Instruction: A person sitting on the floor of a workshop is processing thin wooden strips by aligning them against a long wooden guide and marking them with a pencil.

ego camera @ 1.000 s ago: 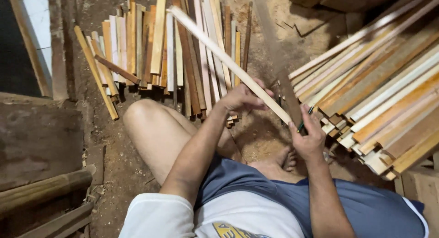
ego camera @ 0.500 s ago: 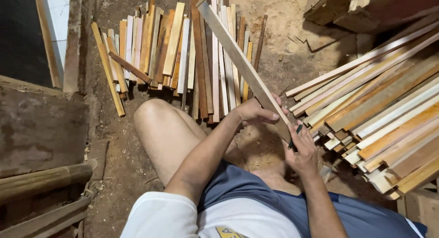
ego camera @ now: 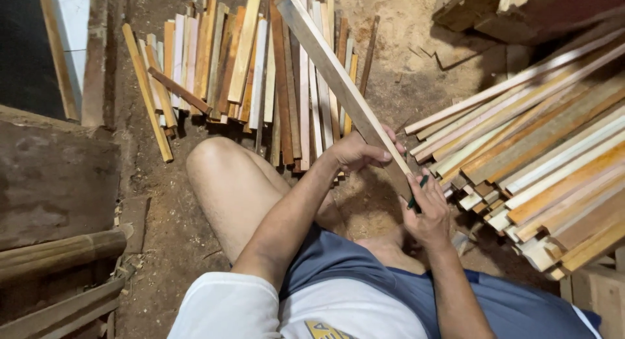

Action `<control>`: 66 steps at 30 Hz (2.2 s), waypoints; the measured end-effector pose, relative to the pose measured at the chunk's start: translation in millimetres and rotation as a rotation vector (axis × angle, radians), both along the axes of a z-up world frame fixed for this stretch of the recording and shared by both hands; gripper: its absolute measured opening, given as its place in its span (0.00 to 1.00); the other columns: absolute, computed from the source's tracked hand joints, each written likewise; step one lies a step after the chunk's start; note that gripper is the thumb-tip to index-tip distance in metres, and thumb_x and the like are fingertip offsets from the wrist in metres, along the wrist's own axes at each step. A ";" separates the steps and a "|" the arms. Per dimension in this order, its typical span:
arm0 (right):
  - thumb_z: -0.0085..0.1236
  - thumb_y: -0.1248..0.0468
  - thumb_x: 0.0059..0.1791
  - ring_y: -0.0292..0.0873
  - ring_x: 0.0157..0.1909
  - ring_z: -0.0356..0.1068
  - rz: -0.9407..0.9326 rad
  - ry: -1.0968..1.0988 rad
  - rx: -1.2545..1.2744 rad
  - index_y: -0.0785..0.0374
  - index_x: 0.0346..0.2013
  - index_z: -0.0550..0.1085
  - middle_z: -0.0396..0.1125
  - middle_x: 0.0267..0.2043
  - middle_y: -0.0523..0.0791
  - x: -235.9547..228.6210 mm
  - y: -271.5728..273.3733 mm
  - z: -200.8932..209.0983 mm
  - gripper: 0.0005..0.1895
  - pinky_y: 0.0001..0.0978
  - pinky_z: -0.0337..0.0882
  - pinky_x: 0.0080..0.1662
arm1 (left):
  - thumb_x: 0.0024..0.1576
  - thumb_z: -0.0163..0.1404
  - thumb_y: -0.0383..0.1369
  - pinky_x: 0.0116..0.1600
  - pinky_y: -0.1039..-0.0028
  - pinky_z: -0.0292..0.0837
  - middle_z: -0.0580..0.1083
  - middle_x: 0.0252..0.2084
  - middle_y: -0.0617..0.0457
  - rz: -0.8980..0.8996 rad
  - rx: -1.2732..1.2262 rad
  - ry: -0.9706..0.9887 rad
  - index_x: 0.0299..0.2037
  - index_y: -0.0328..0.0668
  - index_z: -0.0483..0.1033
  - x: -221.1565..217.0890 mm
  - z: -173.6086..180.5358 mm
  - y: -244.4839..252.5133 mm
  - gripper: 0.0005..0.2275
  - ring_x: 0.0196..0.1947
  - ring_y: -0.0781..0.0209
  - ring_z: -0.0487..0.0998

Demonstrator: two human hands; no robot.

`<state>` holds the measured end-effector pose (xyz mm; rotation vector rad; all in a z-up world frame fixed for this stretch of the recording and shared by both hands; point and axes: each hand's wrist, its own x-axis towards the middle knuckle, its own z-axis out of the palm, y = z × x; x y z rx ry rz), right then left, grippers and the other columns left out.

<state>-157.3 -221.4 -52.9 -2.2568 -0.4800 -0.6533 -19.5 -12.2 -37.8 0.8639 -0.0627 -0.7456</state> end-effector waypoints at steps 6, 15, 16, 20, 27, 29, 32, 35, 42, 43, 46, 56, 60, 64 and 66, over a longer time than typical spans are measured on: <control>0.56 0.74 0.54 0.63 0.52 0.72 -0.161 0.190 0.341 0.81 0.62 0.70 0.70 0.52 0.67 5.4 7.7 41.5 0.22 0.50 0.75 0.48 | 0.43 0.61 0.15 0.35 0.67 0.85 0.81 0.41 0.40 0.057 0.036 0.012 0.47 0.39 0.73 4.0 2.6 -2.2 0.21 0.36 0.51 0.85; 0.57 0.65 0.57 0.37 0.22 0.74 -0.078 0.388 0.660 0.64 0.43 0.83 0.73 0.22 0.49 70.8 48.5 104.1 0.08 0.30 0.76 0.26 | 0.45 0.64 0.14 0.33 0.68 0.85 0.80 0.44 0.38 -0.023 0.153 -0.081 0.51 0.34 0.77 -12.8 -92.5 -26.5 0.22 0.36 0.52 0.83; 0.57 0.65 0.57 0.37 0.22 0.74 -0.096 0.388 0.663 0.64 0.43 0.83 0.73 0.22 0.49 65.7 44.0 99.0 0.08 0.30 0.76 0.26 | 0.45 0.64 0.14 0.33 0.68 0.85 0.80 0.44 0.38 -0.039 0.152 -0.076 0.51 0.34 0.77 -13.5 -63.9 -24.7 0.22 0.36 0.52 0.83; 0.58 0.61 0.57 0.39 0.29 0.76 -0.177 0.468 0.447 0.54 0.43 0.84 0.75 0.25 0.48 34.5 13.3 60.6 0.08 0.36 0.76 0.37 | 0.42 0.63 0.15 0.37 0.70 0.85 0.80 0.43 0.38 0.036 0.102 -0.151 0.49 0.37 0.75 -6.3 18.2 -12.0 0.23 0.39 0.50 0.84; 0.58 0.62 0.56 0.41 0.25 0.71 -0.331 0.562 0.374 0.56 0.33 0.84 0.70 0.17 0.46 -3.7 -31.6 51.2 0.11 0.38 0.72 0.34 | 0.44 0.62 0.15 0.37 0.74 0.84 0.80 0.41 0.37 0.038 0.069 -0.151 0.46 0.33 0.73 -0.7 41.4 -11.8 0.20 0.38 0.54 0.85; 0.58 0.64 0.56 0.38 0.26 0.71 -0.306 0.515 0.446 0.57 0.35 0.84 0.71 0.19 0.46 10.1 -15.0 65.3 0.09 0.34 0.72 0.34 | 0.44 0.61 0.15 0.37 0.73 0.84 0.80 0.42 0.36 0.028 0.058 -0.146 0.46 0.33 0.73 -6.5 44.7 -18.6 0.20 0.38 0.54 0.84; 0.59 0.66 0.55 0.38 0.26 0.72 -0.293 0.448 0.497 0.56 0.36 0.84 0.72 0.19 0.46 24.5 0.8 69.1 0.08 0.31 0.73 0.35 | 0.45 0.61 0.14 0.36 0.70 0.84 0.79 0.43 0.34 0.009 0.005 -0.139 0.47 0.33 0.72 -7.4 37.8 -23.9 0.20 0.37 0.51 0.84; 0.59 0.65 0.55 0.40 0.28 0.75 -0.321 0.472 0.523 0.58 0.37 0.84 0.73 0.21 0.47 12.4 -10.4 43.5 0.07 0.32 0.74 0.36 | 0.44 0.62 0.15 0.36 0.66 0.84 0.79 0.44 0.31 0.068 -0.031 -0.161 0.46 0.33 0.71 1.0 35.3 -10.7 0.20 0.39 0.46 0.84; 0.60 0.62 0.57 0.48 0.33 0.76 -0.505 0.593 0.314 0.56 0.42 0.84 0.74 0.29 0.52 -24.9 -69.4 16.9 0.06 0.43 0.73 0.33 | 0.42 0.65 0.19 0.44 0.65 0.82 0.79 0.45 0.30 0.137 0.037 -0.269 0.45 0.35 0.71 14.5 43.3 10.2 0.22 0.44 0.44 0.83; 0.60 0.62 0.57 0.48 0.33 0.76 -0.498 0.581 0.312 0.56 0.42 0.84 0.74 0.29 0.52 -14.5 -63.1 25.7 0.06 0.43 0.73 0.33 | 0.42 0.65 0.19 0.44 0.65 0.82 0.79 0.45 0.30 0.144 0.034 -0.280 0.45 0.35 0.71 12.6 40.8 -0.2 0.22 0.44 0.44 0.83; 0.56 0.65 0.59 0.41 0.31 0.73 -0.410 0.418 0.516 0.62 0.44 0.82 0.74 0.30 0.52 10.9 -22.1 56.1 0.08 0.38 0.75 0.36 | 0.46 0.64 0.21 0.53 0.65 0.77 0.80 0.44 0.40 -0.030 0.167 -0.381 0.45 0.40 0.74 -13.8 27.0 -15.3 0.18 0.48 0.51 0.81; 0.53 0.62 0.58 0.38 0.25 0.70 -0.086 -0.044 0.759 0.69 0.47 0.81 0.71 0.23 0.50 113.7 61.2 177.6 0.14 0.28 0.74 0.31 | 0.42 0.62 0.23 0.56 0.55 0.74 0.78 0.42 0.41 -0.194 0.453 -0.558 0.45 0.34 0.80 -91.2 -10.5 -70.8 0.18 0.47 0.48 0.79; 0.48 0.58 0.61 0.39 0.28 0.71 0.016 -0.093 0.572 0.69 0.54 0.75 0.75 0.34 0.50 125.4 47.7 189.4 0.17 0.25 0.68 0.29 | 0.46 0.54 0.20 0.50 0.64 0.80 0.76 0.46 0.37 -0.421 0.494 -0.429 0.58 0.28 0.65 -81.8 22.7 -71.1 0.26 0.46 0.45 0.79; 0.49 0.64 0.60 0.39 0.27 0.71 0.025 -0.121 0.522 0.69 0.52 0.75 0.77 0.38 0.54 116.8 46.0 171.3 0.12 0.25 0.65 0.25 | 0.45 0.53 0.19 0.53 0.60 0.80 0.74 0.51 0.34 -0.402 0.464 -0.449 0.61 0.29 0.63 -74.4 0.3 -70.0 0.29 0.51 0.42 0.78; 0.57 0.65 0.57 0.41 0.25 0.72 -0.172 0.014 0.530 0.60 0.43 0.84 0.73 0.25 0.49 106.6 48.4 142.4 0.09 0.36 0.73 0.32 | 0.42 0.63 0.20 0.56 0.52 0.74 0.79 0.46 0.39 -0.135 0.387 -0.523 0.48 0.29 0.80 -75.6 -30.8 -67.9 0.20 0.48 0.47 0.79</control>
